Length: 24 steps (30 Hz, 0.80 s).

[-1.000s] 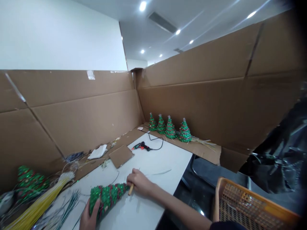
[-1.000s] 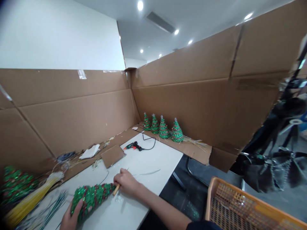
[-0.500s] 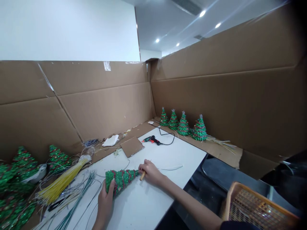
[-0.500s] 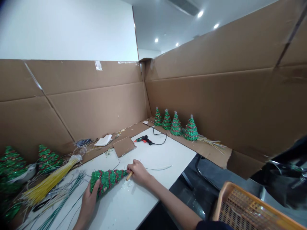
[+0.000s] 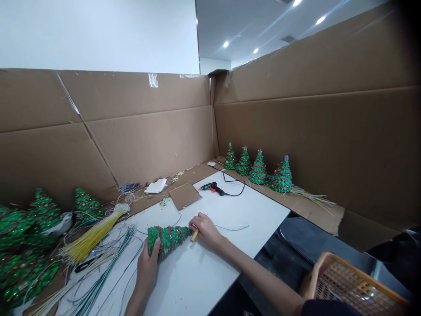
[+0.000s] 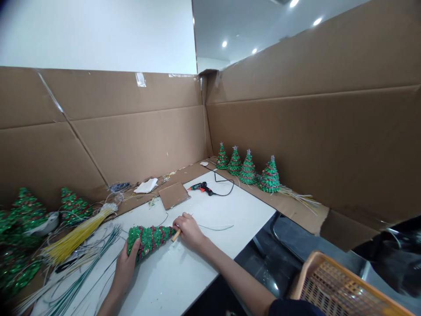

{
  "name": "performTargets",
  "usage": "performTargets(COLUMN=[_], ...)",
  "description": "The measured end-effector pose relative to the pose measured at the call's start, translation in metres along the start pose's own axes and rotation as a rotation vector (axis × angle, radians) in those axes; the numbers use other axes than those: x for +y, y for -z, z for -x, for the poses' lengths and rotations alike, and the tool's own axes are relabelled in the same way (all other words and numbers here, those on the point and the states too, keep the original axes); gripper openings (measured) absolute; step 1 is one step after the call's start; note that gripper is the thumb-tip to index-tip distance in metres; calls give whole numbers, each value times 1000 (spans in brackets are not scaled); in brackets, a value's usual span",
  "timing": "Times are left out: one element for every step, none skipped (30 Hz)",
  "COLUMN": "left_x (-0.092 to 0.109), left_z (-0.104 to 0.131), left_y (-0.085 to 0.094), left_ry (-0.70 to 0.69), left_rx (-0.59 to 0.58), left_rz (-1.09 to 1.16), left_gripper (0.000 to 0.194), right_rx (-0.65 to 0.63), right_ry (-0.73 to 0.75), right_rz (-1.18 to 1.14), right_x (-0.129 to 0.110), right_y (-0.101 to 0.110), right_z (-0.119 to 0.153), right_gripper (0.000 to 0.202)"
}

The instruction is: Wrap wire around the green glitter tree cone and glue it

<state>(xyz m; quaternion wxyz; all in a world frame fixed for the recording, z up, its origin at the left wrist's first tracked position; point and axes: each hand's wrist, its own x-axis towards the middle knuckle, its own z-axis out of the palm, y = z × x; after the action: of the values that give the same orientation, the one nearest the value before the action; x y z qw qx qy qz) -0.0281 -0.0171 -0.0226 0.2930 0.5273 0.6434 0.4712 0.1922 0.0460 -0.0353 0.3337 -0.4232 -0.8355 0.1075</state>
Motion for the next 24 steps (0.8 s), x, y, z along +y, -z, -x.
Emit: performTargets(left_x=[0, -1, -1, -1, -2, -2, -2, -2, -2, -2, -2, -2, -2, -2, -2, -2, -2, -2, -3, -3, -4, -4, -4, -5], left_z=[0, 0, 0, -1, -1, -1, -1, -1, -1, -1, -1, 0, 0, 1, 1, 1, 1, 1, 0, 0, 0, 1, 2, 3], left_y=[0, 0, 0, 0, 0, 0, 0, 0, 0, 0, 0, 0, 0, 0, 0, 0, -1, -1, -1, -2, -2, -2, -2, -2], left_ry=[7, 13, 15, 14, 12, 9, 7, 4, 2, -2, -5, -6, -5, -4, -5, -9, -15, -21, -24, -25, -24, -21, -21, -25], left_rx=[-2, -5, -9, -10, -9, -10, -12, -14, -17, -18, -17, -15, -13, -11, -11, -13, -17, -22, -24, -24, -20, -12, -3, 0], left_rz=[-1, -2, -2, -2, -2, -2, -3, -3, -2, 1, 7, 15, 24, 31, 35, 36, 35, 37, 42, 47, 53, 59, 64, 69], left_gripper=[57, 57, 58, 58, 58, 59, 59, 59, 58, 58, 57, 57, 57, 56, 56, 56, 56, 55, 54, 54, 53, 53, 53, 52], right_rx=[-1, -3, -10, -19, -28, -35, -38, -36, -31, -27, -27, -32, -37, -38, -34, -31, -30, -30, -31, -29, -22, -7, 6, 12], right_ry=[-18, -30, -30, -20, -6, -3, -16, -41, -67, -83, -86, -79, -75, -84, -107, -135, -155, -163, -158, -148, -142, -143, -153, -163], right_rz=[14, 23, 25, 22, 18, 15, 14, 14, 19, 25, 31, 33, 30, 23, 10, -8, -27, -44, -56, -61, -60, -54, -47, -44], right_x=[0, 0, -1, -1, -2, -2, -2, -3, -4, -4, -5, -6, -7, -8, -8, -8, -8, -7, -6, -5, -5, -4, -4, -4], right_y=[-1, -1, -2, -2, -3, -4, -4, -5, -6, -6, -7, -8, -8, -8, -9, -9, -9, -8, -8, -7, -6, -5, -4, -3], right_z=[1, 1, 2, 3, 4, 5, 5, 5, 5, 5, 4, 4, 3, 3, 2, 3, 3, 4, 6, 9, 11, 14, 17, 19], right_gripper=[17, 17, 17, 16, 15, 14, 14, 14, 14, 15, 15, 16, 16, 16, 16, 15, 15, 13, 12, 11, 11, 12, 13, 15])
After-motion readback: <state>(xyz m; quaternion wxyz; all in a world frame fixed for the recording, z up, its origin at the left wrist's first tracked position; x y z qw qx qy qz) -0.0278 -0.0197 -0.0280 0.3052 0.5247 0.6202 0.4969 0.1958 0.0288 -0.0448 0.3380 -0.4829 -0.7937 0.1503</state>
